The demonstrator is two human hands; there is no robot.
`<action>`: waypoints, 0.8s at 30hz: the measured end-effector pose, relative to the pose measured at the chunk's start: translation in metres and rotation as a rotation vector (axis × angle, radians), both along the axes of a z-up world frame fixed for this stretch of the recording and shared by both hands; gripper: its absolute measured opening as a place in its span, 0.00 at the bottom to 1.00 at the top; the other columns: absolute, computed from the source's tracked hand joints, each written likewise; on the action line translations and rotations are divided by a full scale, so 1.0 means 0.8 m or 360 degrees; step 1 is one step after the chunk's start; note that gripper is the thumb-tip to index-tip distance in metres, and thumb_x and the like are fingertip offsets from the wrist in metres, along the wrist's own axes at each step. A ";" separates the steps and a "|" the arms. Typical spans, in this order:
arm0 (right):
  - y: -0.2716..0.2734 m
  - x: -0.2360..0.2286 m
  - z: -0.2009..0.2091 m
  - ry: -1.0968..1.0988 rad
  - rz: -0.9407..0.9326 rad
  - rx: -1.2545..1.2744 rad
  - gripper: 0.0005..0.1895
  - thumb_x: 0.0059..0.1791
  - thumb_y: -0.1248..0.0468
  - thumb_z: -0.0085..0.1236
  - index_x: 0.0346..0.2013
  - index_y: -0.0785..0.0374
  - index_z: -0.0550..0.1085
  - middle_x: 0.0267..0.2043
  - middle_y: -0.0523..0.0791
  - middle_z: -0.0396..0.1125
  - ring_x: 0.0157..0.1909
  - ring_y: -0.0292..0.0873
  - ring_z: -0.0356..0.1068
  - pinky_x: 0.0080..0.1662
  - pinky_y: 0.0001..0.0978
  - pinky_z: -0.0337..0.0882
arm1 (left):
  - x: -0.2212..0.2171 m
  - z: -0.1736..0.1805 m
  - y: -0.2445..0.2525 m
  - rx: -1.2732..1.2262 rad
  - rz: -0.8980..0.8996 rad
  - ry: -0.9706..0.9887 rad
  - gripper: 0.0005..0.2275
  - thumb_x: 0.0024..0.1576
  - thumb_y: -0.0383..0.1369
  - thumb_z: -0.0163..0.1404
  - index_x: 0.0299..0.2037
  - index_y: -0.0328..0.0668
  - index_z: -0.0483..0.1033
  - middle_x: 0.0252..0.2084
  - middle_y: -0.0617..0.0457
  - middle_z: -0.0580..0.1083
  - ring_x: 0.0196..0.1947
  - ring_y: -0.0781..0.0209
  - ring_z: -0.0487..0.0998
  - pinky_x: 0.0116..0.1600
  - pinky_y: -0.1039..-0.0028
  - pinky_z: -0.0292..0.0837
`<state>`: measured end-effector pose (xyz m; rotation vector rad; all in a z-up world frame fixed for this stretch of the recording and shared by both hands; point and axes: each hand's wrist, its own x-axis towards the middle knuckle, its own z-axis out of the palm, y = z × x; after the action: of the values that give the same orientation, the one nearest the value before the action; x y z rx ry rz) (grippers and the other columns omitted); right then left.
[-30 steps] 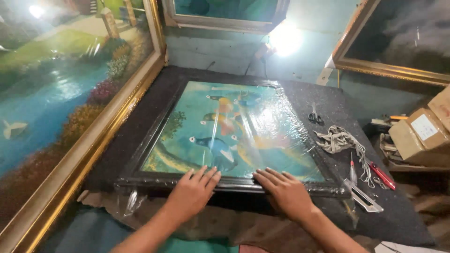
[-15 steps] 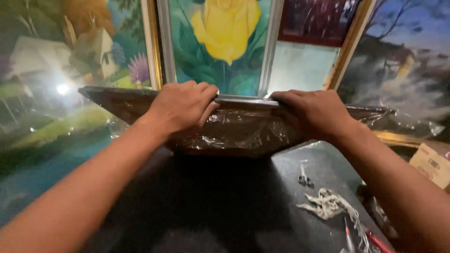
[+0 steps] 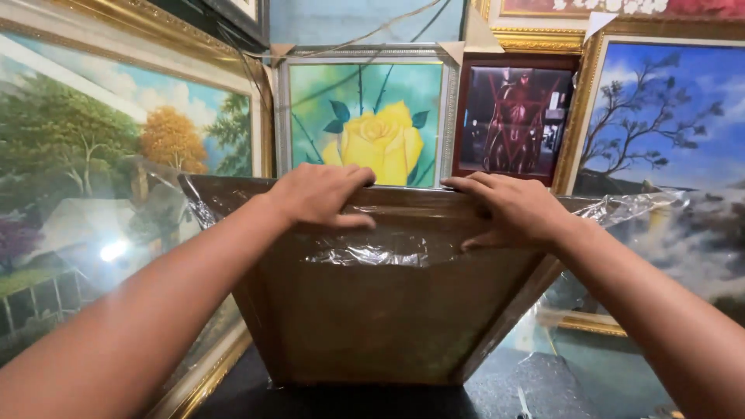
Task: Wrapping a framed painting in plastic film, cutting the film to size, and securing it with a staple gun.
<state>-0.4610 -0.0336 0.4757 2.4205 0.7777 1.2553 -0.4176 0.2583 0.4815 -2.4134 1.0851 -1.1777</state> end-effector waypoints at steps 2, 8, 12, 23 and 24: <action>0.000 0.003 0.006 0.0024 -0.0051 -0.0088 0.48 0.26 0.47 0.65 0.56 0.46 0.55 0.48 0.38 0.62 0.49 0.43 0.64 0.43 0.39 0.69 | 0.009 0.008 0.003 0.0083 -0.0032 0.0032 0.40 0.36 0.63 0.46 0.55 0.49 0.52 0.38 0.54 0.66 0.41 0.52 0.72 0.41 0.60 0.71; 0.002 0.013 0.009 -0.0088 0.0097 -0.0206 0.39 0.36 0.50 0.56 0.59 0.49 0.53 0.51 0.39 0.59 0.45 0.44 0.65 0.40 0.38 0.69 | -0.014 0.017 0.014 0.0196 -0.0062 0.0109 0.37 0.32 0.37 0.59 0.52 0.45 0.51 0.41 0.53 0.62 0.46 0.52 0.65 0.43 0.62 0.73; -0.012 0.051 0.012 -0.0206 0.0293 -0.0330 0.31 0.43 0.56 0.46 0.60 0.54 0.54 0.57 0.44 0.55 0.47 0.48 0.64 0.41 0.39 0.67 | 0.017 0.021 0.018 0.0158 -0.0202 0.0065 0.30 0.38 0.34 0.53 0.50 0.43 0.51 0.40 0.51 0.61 0.46 0.51 0.65 0.43 0.63 0.72; -0.015 0.059 0.004 -0.0450 0.0855 -0.0061 0.12 0.46 0.60 0.44 0.43 0.48 0.71 0.44 0.40 0.65 0.42 0.45 0.64 0.40 0.34 0.62 | 0.079 0.006 0.029 0.0274 -0.0709 -0.0760 0.07 0.44 0.33 0.42 0.32 0.43 0.62 0.30 0.56 0.57 0.38 0.56 0.64 0.38 0.76 0.69; -0.017 0.061 0.004 -0.0446 0.0852 -0.0063 0.12 0.46 0.60 0.44 0.43 0.48 0.71 0.44 0.40 0.65 0.42 0.45 0.64 0.40 0.34 0.62 | 0.083 0.005 0.030 0.0270 -0.0712 -0.0757 0.07 0.44 0.33 0.42 0.32 0.43 0.62 0.30 0.56 0.57 0.38 0.56 0.64 0.38 0.76 0.69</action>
<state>-0.4121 -0.0474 0.4786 2.0011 1.3981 1.6976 -0.3510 0.2822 0.4859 -1.6775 1.5165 -1.6077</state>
